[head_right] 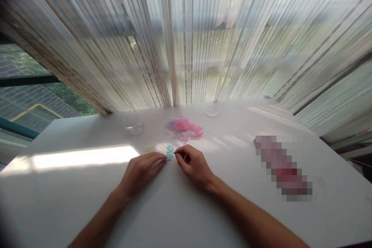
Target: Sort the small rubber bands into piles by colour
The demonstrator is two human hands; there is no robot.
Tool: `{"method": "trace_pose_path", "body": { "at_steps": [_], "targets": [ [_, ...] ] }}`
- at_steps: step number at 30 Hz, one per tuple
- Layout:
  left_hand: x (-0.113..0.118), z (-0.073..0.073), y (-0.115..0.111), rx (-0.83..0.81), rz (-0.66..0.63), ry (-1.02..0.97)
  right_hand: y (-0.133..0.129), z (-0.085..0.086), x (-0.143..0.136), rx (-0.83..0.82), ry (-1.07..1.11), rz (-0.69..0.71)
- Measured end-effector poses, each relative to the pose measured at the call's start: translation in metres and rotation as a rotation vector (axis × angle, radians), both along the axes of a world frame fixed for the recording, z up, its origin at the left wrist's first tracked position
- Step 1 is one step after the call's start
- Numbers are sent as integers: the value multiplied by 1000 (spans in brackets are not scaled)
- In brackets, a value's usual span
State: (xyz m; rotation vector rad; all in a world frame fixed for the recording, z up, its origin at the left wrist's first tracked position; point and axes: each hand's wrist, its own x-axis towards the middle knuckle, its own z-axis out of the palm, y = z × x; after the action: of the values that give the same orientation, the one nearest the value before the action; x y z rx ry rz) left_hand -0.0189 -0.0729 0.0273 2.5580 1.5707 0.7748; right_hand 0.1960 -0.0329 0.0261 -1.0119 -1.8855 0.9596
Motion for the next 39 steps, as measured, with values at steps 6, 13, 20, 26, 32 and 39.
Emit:
{"method": "trace_pose_path", "body": {
  "at_steps": [6,13,20,26,32,39],
  "targets": [
    [0,0,0,-16,9,-4,1,1,1,-3,8,-4],
    [0,1,0,-16,38,-18,3,0,2,4,11,-60],
    [0,4,0,1,50,-56,41,9,-2,276,-205,-216],
    [1,3,1,80,89,-88,72,15,-18,239,-545,-178],
    [2,4,1,108,112,-94,73,18,-22,225,-693,-138],
    [3,6,0,105,137,-102,77,19,-15,267,-617,-144]
  ]
}}
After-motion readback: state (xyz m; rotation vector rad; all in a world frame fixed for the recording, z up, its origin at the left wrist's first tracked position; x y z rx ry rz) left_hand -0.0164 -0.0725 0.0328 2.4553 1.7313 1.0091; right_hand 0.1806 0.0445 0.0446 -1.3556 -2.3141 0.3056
